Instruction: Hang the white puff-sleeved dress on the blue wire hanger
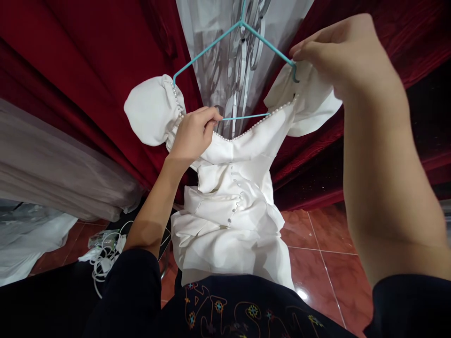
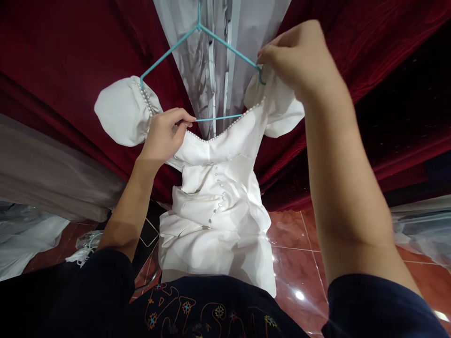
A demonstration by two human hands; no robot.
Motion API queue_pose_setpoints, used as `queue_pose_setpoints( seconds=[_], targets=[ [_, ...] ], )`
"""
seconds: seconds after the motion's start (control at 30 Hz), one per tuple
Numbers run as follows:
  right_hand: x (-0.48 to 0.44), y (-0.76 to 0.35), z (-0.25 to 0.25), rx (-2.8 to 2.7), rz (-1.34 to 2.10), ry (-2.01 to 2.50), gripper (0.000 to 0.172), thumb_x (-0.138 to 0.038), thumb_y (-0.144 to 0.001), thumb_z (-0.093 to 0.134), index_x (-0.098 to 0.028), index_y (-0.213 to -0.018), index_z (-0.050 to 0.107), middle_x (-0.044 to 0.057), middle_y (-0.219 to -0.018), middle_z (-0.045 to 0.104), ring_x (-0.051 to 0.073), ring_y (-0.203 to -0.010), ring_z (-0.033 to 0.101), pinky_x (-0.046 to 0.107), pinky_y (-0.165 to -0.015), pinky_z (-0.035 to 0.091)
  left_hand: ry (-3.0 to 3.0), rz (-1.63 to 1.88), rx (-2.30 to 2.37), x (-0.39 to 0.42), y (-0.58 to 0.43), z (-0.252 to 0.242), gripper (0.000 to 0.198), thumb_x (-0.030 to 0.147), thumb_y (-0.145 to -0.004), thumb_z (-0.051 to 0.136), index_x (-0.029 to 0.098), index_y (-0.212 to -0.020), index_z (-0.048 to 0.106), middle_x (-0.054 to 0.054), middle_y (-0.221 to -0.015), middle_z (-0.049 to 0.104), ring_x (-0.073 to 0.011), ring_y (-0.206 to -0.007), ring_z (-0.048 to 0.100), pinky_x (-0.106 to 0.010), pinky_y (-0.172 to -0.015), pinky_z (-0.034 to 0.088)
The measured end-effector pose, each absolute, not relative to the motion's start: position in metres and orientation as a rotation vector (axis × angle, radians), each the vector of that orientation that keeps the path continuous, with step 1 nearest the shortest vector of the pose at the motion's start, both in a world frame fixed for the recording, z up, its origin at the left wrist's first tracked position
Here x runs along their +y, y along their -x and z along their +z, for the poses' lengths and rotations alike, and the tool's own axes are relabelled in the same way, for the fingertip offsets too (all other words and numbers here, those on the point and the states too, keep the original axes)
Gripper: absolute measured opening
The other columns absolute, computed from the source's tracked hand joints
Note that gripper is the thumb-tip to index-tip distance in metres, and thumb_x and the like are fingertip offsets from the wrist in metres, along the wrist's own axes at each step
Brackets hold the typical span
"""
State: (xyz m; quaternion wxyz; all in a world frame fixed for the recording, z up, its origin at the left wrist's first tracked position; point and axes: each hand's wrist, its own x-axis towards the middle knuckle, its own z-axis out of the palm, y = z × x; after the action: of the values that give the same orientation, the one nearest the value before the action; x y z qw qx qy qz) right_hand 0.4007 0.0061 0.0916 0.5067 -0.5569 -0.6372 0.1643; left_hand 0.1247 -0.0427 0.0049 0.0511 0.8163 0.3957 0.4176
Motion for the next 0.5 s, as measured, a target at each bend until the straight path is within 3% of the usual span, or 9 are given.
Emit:
queue_pose_setpoints(
  seconds=[0.13,0.3,0.4,0.5],
  targets=[
    [-0.005,-0.389,0.059,-1.486,0.098,0.774,0.037,0.007,-0.077,0.054,-0.008,-0.099,0.079,0.005,-0.094,0.075,0.008,-0.082,0.065,0.024,-0.075,0.046,-2.450,1.260,1.218,-0.042,-0.125,0.005,0.032,-0.003,-0.094,0.050,0.021,-0.097,0.071,-0.003,-0.096,0.075,-0.0187,-0.092,0.073,-0.032,-0.080,0.055],
    [-0.011,-0.361,0.003,-1.926,0.091,0.707,0.029,-0.026,-0.092,0.063,-0.026,-0.120,0.069,0.003,-0.097,0.074,0.018,-0.086,0.070,0.036,-0.085,0.059,-2.433,1.262,1.280,-0.043,-0.134,0.003,0.027,0.000,-0.095,0.053,0.022,-0.099,0.070,-0.001,-0.097,0.077,-0.0190,-0.093,0.074,-0.031,-0.082,0.055],
    [-0.004,-0.349,-0.024,-1.889,0.160,0.741,0.030,-0.041,-0.098,0.057,-0.028,-0.124,0.064,0.004,-0.098,0.074,0.020,-0.089,0.071,0.040,-0.088,0.062,-2.465,1.226,1.371,-0.046,-0.140,0.003,0.020,0.006,-0.097,0.056,0.022,-0.098,0.068,-0.001,-0.094,0.076,-0.0202,-0.089,0.073,-0.033,-0.082,0.055],
    [0.000,-0.346,-0.036,-1.794,0.214,0.699,0.034,-0.045,-0.099,0.055,-0.029,-0.129,0.058,0.003,-0.095,0.072,0.020,-0.088,0.072,0.040,-0.087,0.062,-2.469,1.177,1.437,-0.046,-0.144,0.005,0.013,0.014,-0.102,0.057,0.023,-0.099,0.066,-0.002,-0.094,0.075,-0.0213,-0.090,0.074,-0.033,-0.083,0.056]
  ],
)
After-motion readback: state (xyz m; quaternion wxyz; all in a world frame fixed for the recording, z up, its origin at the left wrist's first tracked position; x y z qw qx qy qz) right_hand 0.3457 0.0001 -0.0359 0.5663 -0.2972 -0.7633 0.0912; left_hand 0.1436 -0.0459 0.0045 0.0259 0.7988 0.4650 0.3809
